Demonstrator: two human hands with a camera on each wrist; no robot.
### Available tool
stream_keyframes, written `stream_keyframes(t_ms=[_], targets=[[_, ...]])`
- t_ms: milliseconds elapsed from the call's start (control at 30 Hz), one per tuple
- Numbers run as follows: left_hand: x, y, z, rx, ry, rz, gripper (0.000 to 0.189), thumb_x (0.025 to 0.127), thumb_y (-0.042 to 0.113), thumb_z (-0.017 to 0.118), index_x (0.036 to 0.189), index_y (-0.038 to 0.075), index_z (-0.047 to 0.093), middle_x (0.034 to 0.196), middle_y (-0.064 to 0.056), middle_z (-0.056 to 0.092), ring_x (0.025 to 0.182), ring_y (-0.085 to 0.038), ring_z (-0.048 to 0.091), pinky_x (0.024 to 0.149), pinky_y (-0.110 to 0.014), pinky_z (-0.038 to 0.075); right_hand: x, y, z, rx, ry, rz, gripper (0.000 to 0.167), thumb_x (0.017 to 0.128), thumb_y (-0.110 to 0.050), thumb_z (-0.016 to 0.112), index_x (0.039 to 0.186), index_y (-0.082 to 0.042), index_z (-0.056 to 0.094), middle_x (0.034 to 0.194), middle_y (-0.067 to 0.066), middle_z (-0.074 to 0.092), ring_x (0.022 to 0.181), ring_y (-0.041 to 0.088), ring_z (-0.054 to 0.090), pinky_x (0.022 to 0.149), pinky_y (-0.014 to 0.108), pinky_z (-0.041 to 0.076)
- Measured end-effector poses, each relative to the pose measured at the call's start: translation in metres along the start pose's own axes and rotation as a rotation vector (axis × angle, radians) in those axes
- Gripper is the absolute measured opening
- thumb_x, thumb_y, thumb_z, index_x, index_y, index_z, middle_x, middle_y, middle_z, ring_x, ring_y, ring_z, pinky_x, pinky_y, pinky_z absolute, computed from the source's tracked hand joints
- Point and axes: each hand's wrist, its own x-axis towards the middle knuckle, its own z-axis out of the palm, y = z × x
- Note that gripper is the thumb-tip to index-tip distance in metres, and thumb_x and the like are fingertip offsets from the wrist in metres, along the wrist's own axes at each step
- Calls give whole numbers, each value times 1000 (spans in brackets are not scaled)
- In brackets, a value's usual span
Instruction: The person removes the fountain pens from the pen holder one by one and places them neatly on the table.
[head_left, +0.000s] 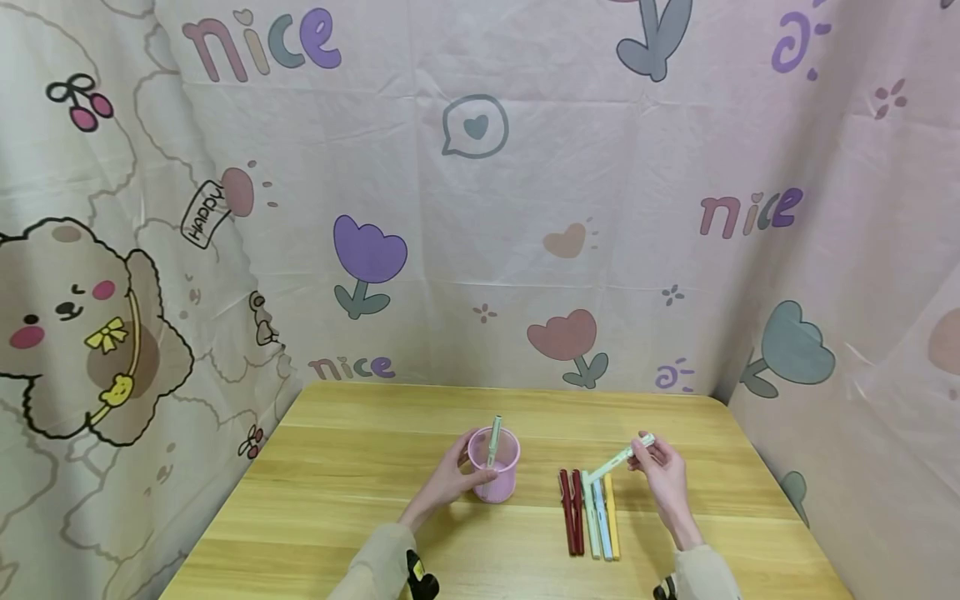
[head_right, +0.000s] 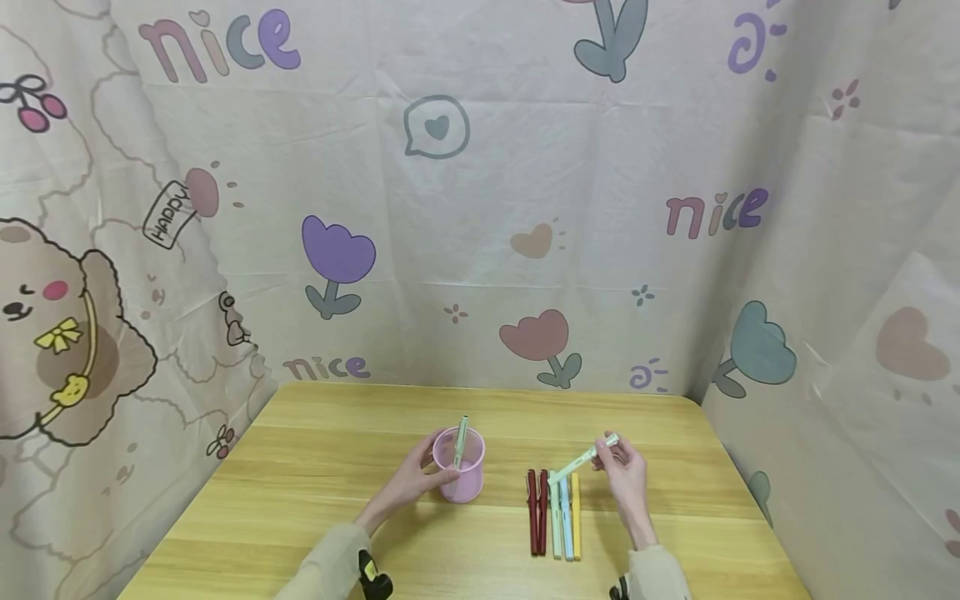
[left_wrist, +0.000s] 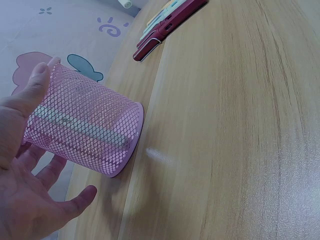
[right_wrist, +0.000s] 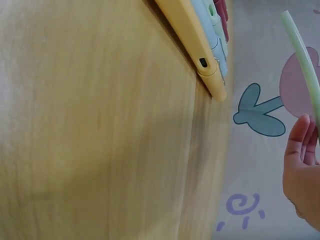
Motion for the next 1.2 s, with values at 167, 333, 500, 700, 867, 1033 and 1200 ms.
stream_keyframes(t_ms=[167, 333, 500, 700, 867, 1033, 1200], targets=[[1, -1, 0, 0, 3, -4, 86, 89, 20, 78, 155, -1, 28, 157, -30, 37, 143, -54, 37, 117, -71, 29, 0, 1, -1, -6, 55, 29, 10, 100, -19, 63, 95, -12, 68, 72, -9, 65, 66, 4, 61, 61, 19, 57], [1, -1, 0, 3, 6, -4, 86, 89, 21, 78, 155, 0, 28, 157, -30, 37, 143, -54, 37, 117, -71, 30, 0, 3, -5, -74, 50, 31, 16, 100, -23, 63, 90, -13, 69, 67, -9, 64, 60, 4, 59, 58, 20, 56], [1, 0, -1, -1, 5, 0, 87, 89, 21, 78, 156, -1, 27, 157, -30, 36, 143, -53, 37, 117, -71, 30, 0, 8, -9, -202, 34, 22, 25, 102, -23, 61, 99, 0, 69, 67, -7, 65, 58, 6, 58, 54, 22, 55], [-1, 1, 0, 4, -5, 11, 86, 90, 21, 77, 156, -2, 26, 157, -30, 36, 143, -54, 37, 116, -72, 29, -1, 15, -14, -400, 9, 30, 42, 103, -25, 58, 129, 8, 61, 76, -6, 63, 53, 6, 56, 47, 22, 49], [-1, 0, 0, 2, -5, 8, 87, 90, 22, 77, 156, -2, 26, 157, -31, 36, 143, -55, 36, 116, -73, 29, 0, 18, -17, -467, -60, 36, 41, 103, -18, 55, 135, 8, 57, 88, 2, 60, 51, 7, 53, 41, 20, 43], [-1, 0, 1, -1, -2, 6, 87, 89, 23, 77, 156, -2, 26, 157, -31, 36, 143, -54, 36, 116, -72, 28, -1, 18, -19, -472, -109, 47, 33, 103, -11, 52, 129, 8, 58, 91, 7, 57, 52, 8, 53, 42, 19, 41], [-1, 0, 1, 0, 1, 1, 88, 89, 22, 78, 156, -2, 26, 157, -30, 35, 143, -54, 36, 117, -72, 28, -3, 19, -21, -470, -159, 83, 39, 103, -9, 52, 138, 6, 53, 92, 7, 56, 54, 7, 51, 44, 19, 40]])
